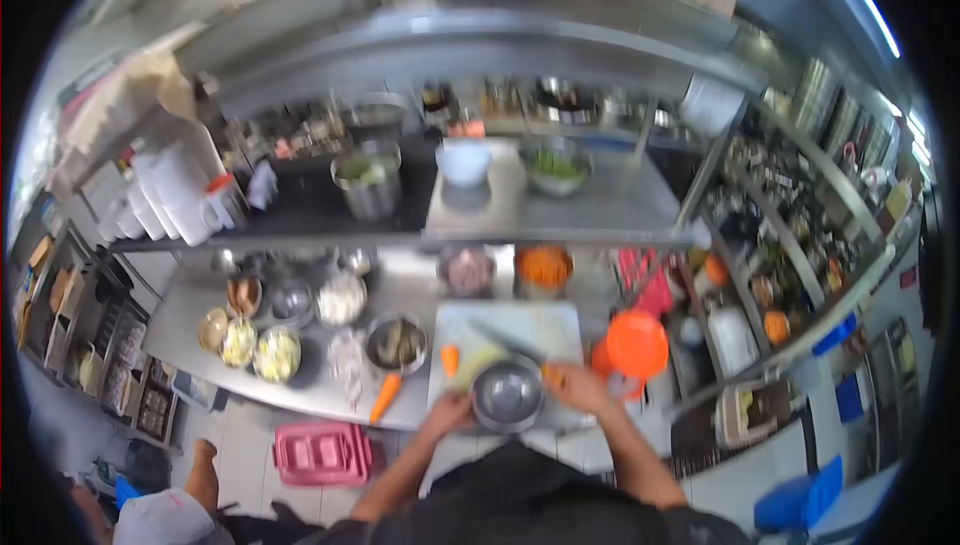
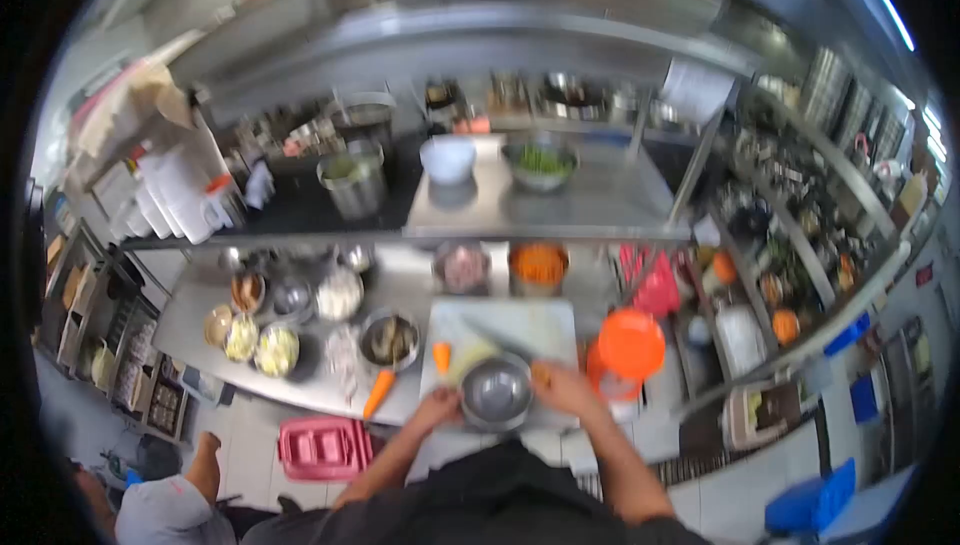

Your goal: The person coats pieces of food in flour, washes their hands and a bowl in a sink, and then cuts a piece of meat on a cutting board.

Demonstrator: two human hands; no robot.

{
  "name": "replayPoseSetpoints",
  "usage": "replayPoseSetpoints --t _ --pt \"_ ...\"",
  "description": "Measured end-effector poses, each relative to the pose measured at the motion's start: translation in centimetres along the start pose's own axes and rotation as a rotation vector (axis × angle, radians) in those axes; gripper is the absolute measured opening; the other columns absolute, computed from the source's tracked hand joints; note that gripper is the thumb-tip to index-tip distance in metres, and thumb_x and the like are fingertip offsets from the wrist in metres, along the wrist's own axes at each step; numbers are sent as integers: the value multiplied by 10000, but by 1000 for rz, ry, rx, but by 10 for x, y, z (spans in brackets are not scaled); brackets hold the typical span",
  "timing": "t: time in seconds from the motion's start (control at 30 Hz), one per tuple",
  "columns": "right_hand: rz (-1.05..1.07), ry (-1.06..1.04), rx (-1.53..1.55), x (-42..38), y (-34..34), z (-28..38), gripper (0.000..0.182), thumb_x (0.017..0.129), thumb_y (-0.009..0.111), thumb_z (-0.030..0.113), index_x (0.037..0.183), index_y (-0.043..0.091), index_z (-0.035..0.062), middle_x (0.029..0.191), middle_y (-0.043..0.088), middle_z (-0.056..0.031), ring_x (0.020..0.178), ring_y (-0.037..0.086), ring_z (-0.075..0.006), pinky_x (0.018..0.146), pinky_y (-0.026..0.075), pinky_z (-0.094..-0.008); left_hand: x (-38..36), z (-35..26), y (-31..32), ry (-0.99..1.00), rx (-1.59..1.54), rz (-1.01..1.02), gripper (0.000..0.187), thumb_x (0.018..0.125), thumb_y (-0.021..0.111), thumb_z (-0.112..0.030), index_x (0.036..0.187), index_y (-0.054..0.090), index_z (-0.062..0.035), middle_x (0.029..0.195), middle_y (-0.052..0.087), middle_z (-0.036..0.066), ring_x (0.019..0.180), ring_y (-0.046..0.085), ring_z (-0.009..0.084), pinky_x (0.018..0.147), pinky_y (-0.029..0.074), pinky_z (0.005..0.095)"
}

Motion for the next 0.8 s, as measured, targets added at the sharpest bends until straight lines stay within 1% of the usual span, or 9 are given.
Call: replayPoseSetpoints --t 0.07,0.1,0.13,0.23,0.37,0.47,0.6,0.7,0.8 --pt "-202 -7 -53 5 -1 -1 403 946 601 406 1223 611 114 1107 666 -210 1037 655 -420 864 533 -513 13 -11 -3 3 202 67 479 1000 594 -460 891 669 1 735 683 75 651 670 169 607 556 333" --pt "-152 29 -79 8 10 -4 433 942 612 404 1250 595 99 1140 661 -210 1057 648 -426 891 526 -510 17 -16 -5 7 368 88 477 985 613 -461 878 657 2 704 674 88 616 670 175 596 547 337" --pt "-112 53 -109 13 20 -7 465 939 623 401 1276 579 84 1172 656 -211 1077 641 -432 918 520 -507 4 -42 -9 33 330 -42 419 961 654 -410 859 635 -4 673 663 93 592 675 189 591 537 350" --pt "59 146 -37 0 28 22 533 934 644 378 1339 549 44 1252 626 -240 1169 600 -435 979 497 -491 20 -22 -7 20 288 -28 304 946 679 -303 880 602 -17 754 621 103 642 663 177 586 547 330" --pt "-103 -4 57 -12 48 12 638 938 656 350 1451 460 25 1355 558 -271 1266 538 -431 1039 469 -468 25 -20 -5 1 192 -113 217 934 664 -208 894 599 -5 786 615 97 669 649 175 590 553 332" --pt "-199 55 170 -32 27 -1 642 934 664 339 1452 453 24 1305 586 -268 1207 569 -422 992 489 -476 26 -21 -27 19 -12 -299 199 940 653 -188 869 591 -12 774 617 74 677 629 158 584 547 323" --pt "-288 -43 268 -50 27 -44 474 937 692 290 1329 611 34 1136 687 -178 925 668 -276 796 547 -377 37 -26 -50 61 -78 -384 313 960 661 -274 859 622 20 732 665 93 635 676 171 548 550 323" --pt "-202 -62 317 -60 21 -51 470 943 684 306 1314 615 27 1179 679 -199 964 694 -290 827 563 -386 53 -3 -54 4 -74 -308 384 960 690 -338 907 649 40 732 668 94 599 664 166 537 555 302" --pt "-212 -8 239 -64 10 -59 553 942 673 374 1344 580 6 1218 651 -221 1009 694 -312 887 550 -422 26 -68 -53 -46 82 -345 388 957 693 -358 920 657 26 752 670 91 581 643 140 528 527 295"
Point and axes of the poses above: each hand's wrist, its own x-axis towards the middle knuckle, its own y-axis out of the palm, z = x × y, the point moved 9 cm from there along x, towards the middle knuckle
